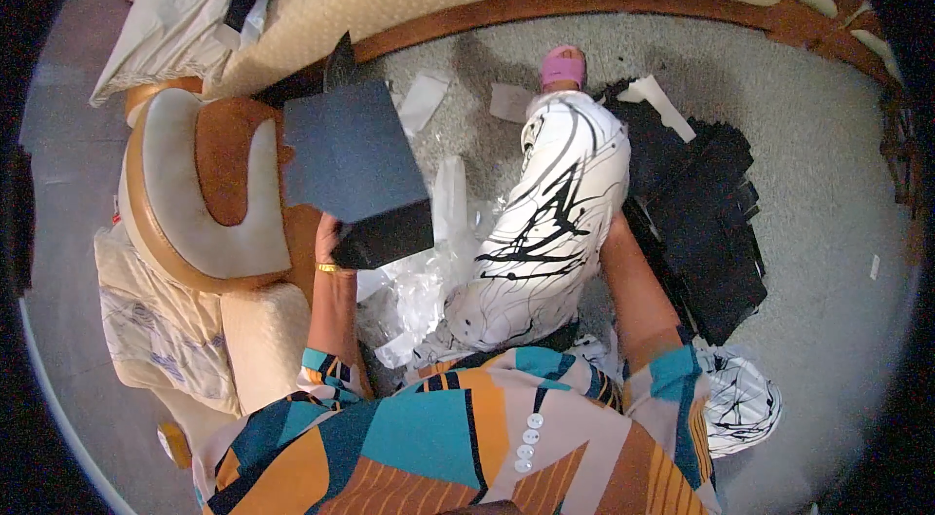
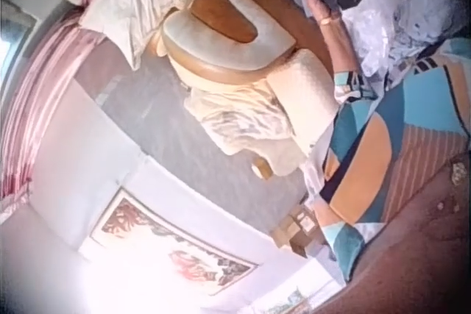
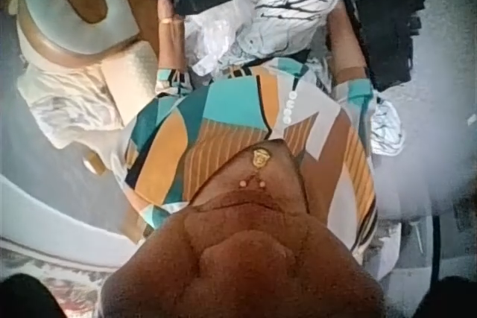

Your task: Assemble cardboard product boxes by folding pre-cut black cardboard pieces.

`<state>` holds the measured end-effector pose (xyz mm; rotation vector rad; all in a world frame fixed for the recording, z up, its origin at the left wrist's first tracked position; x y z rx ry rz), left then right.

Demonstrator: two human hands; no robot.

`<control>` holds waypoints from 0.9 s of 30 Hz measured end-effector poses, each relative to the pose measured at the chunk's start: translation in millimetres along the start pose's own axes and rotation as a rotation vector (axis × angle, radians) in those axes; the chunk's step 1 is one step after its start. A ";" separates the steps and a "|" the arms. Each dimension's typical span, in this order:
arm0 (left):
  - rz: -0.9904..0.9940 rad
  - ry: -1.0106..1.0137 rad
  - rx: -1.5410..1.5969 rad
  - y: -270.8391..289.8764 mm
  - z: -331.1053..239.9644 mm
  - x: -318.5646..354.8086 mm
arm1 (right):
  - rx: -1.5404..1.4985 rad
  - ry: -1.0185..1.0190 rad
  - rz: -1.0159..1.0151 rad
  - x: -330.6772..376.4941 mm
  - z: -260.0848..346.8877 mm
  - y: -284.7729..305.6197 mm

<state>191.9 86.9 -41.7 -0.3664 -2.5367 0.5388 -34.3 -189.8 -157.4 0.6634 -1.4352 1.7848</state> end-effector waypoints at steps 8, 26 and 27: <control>0.363 -0.266 0.094 -170.8 -43.4 49.7 | 1.110 0.337 0.036 85.8 65.4 39.8; 0.669 -0.557 -0.498 -309.4 99.6 153.7 | -0.009 0.683 -0.176 204.6 50.4 54.3; 0.652 -0.538 -0.495 -302.6 98.8 152.1 | -0.018 0.681 -0.182 195.4 46.9 57.5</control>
Point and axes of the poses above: each hand's wrist, its own x-axis away from the middle knuckle, its own y-axis out of the back of the hand, z = x × y, the point moved 8 cm from there along -x, towards the middle knuckle, and after that the axes turned 1 degree about y, right-handed, at the moved point
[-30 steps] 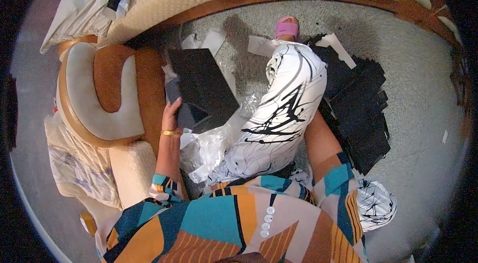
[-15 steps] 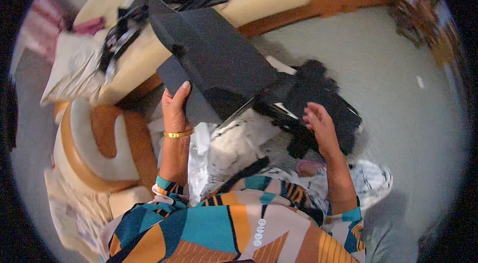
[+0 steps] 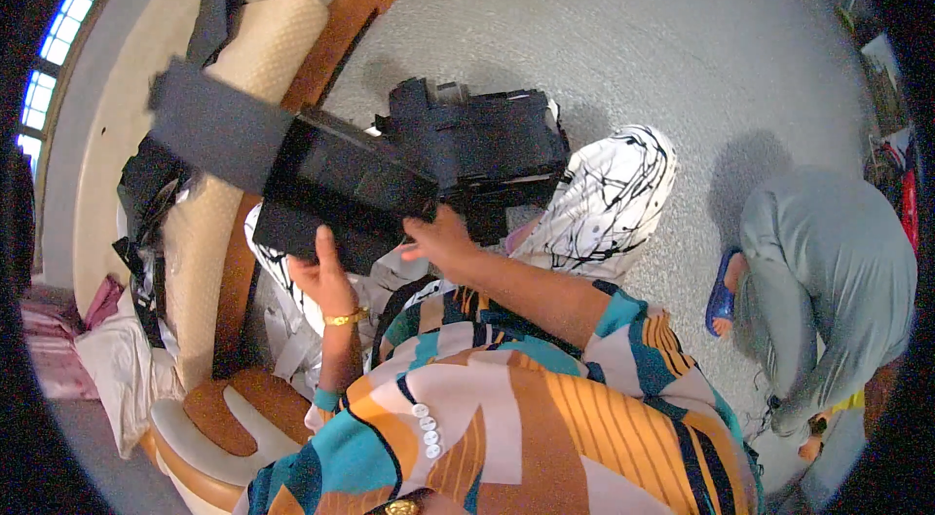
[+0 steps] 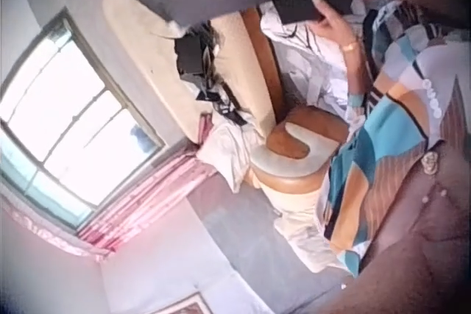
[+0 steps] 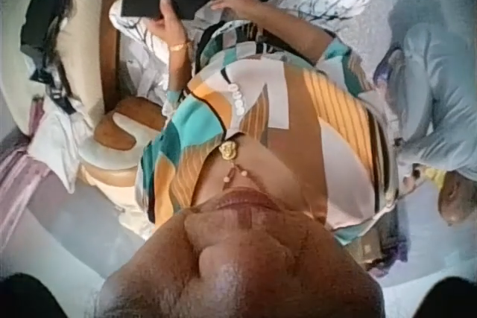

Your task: Assemble cardboard product boxes by folding pre-cut black cardboard pieces.

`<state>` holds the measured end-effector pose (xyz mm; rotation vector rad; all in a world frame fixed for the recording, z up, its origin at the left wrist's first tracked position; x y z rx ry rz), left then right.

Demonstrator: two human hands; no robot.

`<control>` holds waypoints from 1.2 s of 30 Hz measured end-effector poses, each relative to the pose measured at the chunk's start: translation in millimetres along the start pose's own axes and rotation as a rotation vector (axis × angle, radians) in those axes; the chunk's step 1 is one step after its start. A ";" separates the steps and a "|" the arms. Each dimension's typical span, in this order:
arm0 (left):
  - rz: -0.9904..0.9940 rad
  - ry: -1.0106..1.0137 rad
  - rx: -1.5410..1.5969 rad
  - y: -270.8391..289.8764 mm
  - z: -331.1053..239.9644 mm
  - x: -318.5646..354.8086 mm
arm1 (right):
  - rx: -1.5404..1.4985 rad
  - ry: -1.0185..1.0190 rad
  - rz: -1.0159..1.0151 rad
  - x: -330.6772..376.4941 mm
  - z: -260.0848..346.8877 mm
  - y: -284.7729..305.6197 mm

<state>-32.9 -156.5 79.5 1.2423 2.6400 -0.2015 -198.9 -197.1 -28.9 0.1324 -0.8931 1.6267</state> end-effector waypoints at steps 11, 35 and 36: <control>0.035 0.164 0.128 18.2 12.9 -9.3 | 0.210 -0.074 0.288 16.7 -2.9 -13.3; 0.448 -0.709 -0.461 -28.7 -138.7 -14.6 | 1.569 0.981 0.797 132.3 124.5 -100.6; 0.671 -0.760 -0.445 -46.4 -148.3 0.1 | 1.497 0.958 0.860 137.6 127.0 -100.4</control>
Point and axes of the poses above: each hand's wrist, its own x-axis away from the middle knuckle, its own y-axis out of the back of the hand, z = x × y, the point moved 8 cm from there along -x, towards the middle knuckle, and after that the axes turned 1 degree about y, right-handed, at the moved point
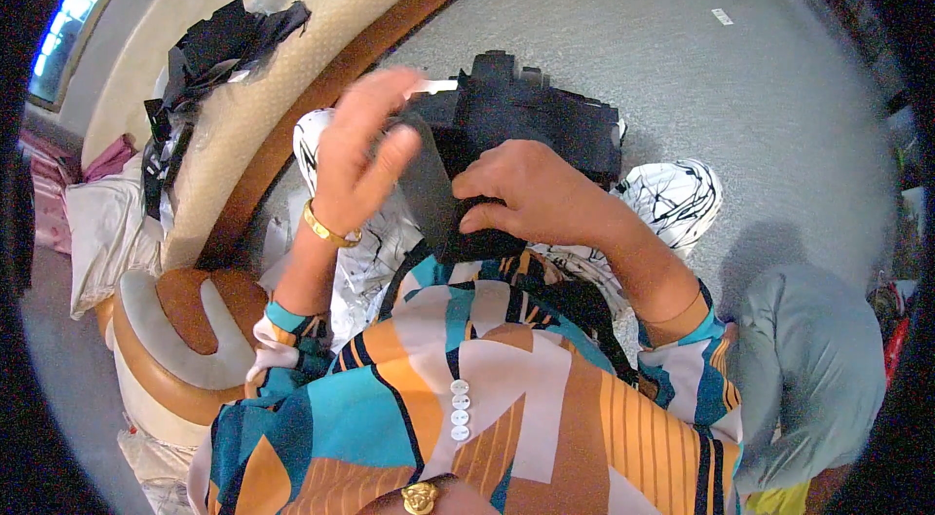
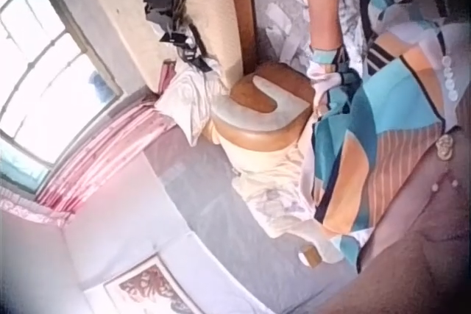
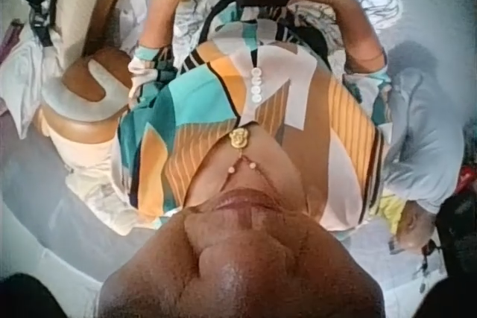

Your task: Assemble cardboard product boxes by folding pre-cut black cardboard pieces.

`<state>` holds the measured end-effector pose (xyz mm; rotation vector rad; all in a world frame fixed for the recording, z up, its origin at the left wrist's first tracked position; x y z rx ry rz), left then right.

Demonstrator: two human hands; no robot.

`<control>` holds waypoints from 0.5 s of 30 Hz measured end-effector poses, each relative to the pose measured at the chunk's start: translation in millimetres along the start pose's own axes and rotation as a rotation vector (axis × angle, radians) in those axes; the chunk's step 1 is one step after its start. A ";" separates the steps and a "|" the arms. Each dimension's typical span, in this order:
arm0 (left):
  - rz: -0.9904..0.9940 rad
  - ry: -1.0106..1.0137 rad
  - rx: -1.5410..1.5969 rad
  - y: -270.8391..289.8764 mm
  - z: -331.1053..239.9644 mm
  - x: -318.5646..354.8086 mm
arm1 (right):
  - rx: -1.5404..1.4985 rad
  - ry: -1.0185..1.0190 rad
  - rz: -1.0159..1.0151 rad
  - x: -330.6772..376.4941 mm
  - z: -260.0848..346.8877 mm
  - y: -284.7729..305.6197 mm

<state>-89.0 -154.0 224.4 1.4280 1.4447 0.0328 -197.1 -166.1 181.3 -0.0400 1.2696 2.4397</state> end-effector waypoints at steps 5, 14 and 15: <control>0.443 -0.106 0.031 -43.6 -46.7 9.2 | -0.186 0.114 0.080 16.8 26.0 -5.7; 0.516 -0.234 0.300 -51.2 -59.4 41.0 | -0.587 -0.133 0.177 40.6 17.0 -33.8; 0.525 -0.224 0.365 -51.9 -59.5 38.8 | -0.593 -0.132 0.177 39.3 12.9 -34.1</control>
Point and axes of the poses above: each hand's wrist, its own x-axis away from the middle knuckle, its own y-axis out of the back of the hand, z = x × y, the point moved 8 cm from there along -x, towards the middle knuckle, and after that the axes turned 1 degree about y, right-handed, at the moved point
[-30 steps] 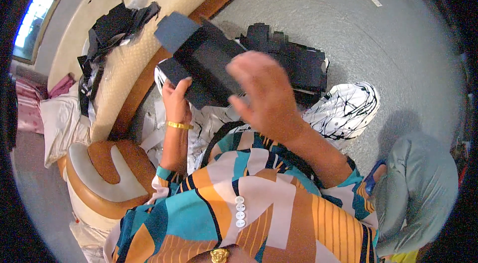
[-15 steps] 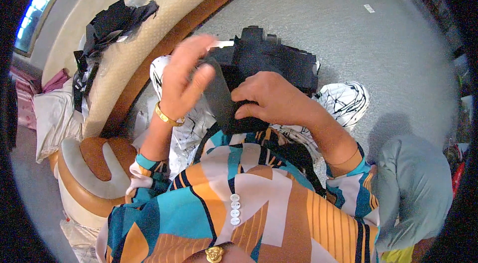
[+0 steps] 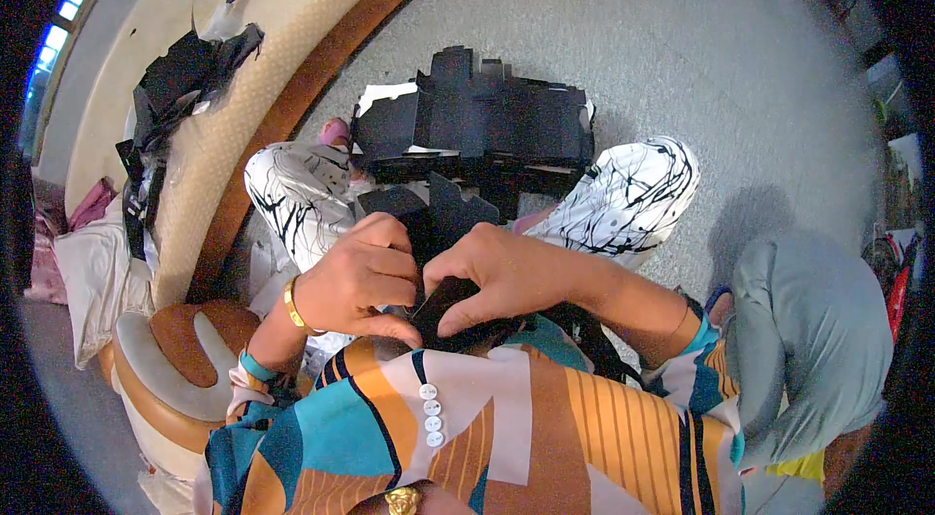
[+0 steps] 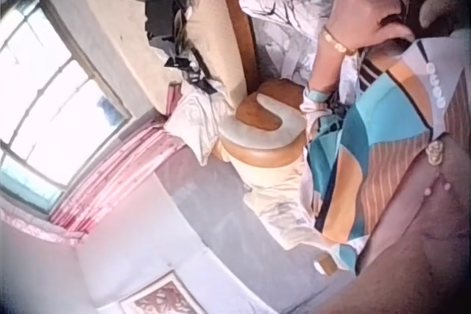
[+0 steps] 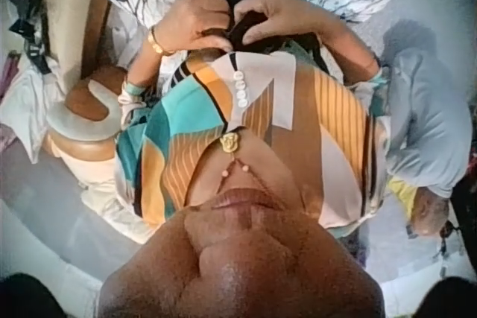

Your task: Assemble cardboard product boxes by folding pre-cut black cardboard pieces.

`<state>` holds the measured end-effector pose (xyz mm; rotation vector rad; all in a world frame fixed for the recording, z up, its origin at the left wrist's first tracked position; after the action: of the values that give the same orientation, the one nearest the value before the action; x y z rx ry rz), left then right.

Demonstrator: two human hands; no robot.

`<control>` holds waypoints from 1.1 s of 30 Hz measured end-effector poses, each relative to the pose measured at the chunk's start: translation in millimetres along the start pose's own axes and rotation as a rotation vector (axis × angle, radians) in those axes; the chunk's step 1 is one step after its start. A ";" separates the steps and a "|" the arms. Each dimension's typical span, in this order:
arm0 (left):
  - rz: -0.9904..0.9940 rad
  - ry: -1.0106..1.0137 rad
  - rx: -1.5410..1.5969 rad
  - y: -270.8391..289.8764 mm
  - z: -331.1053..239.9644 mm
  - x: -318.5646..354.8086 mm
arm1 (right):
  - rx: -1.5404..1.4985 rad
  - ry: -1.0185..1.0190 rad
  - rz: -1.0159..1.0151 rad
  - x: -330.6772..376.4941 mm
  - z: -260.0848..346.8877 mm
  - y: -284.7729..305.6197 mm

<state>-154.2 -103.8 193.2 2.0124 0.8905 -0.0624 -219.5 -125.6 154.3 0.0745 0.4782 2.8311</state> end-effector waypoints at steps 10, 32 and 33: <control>0.115 -0.013 0.355 -29.4 17.0 -0.4 | -0.063 -0.049 0.095 7.4 -7.6 -9.2; 0.070 -0.119 0.639 -36.4 43.8 29.0 | 0.379 0.172 -0.253 41.1 29.0 -25.0; 0.066 -0.061 0.607 -31.5 49.3 38.3 | 0.329 0.130 -0.265 44.7 26.2 -25.0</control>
<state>-131.0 -109.0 127.4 2.5805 0.8280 -0.3952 -253.7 -82.5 171.0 -0.1028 0.9081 2.4845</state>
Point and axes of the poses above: each hand's wrist, its own x-axis away from the middle knuckle, its own y-axis out of the back of the hand, z = x × y, the point moved 8 cm from there along -x, towards the middle knuckle, and after that the axes turned 1 degree about y, right-handed, at the moved point
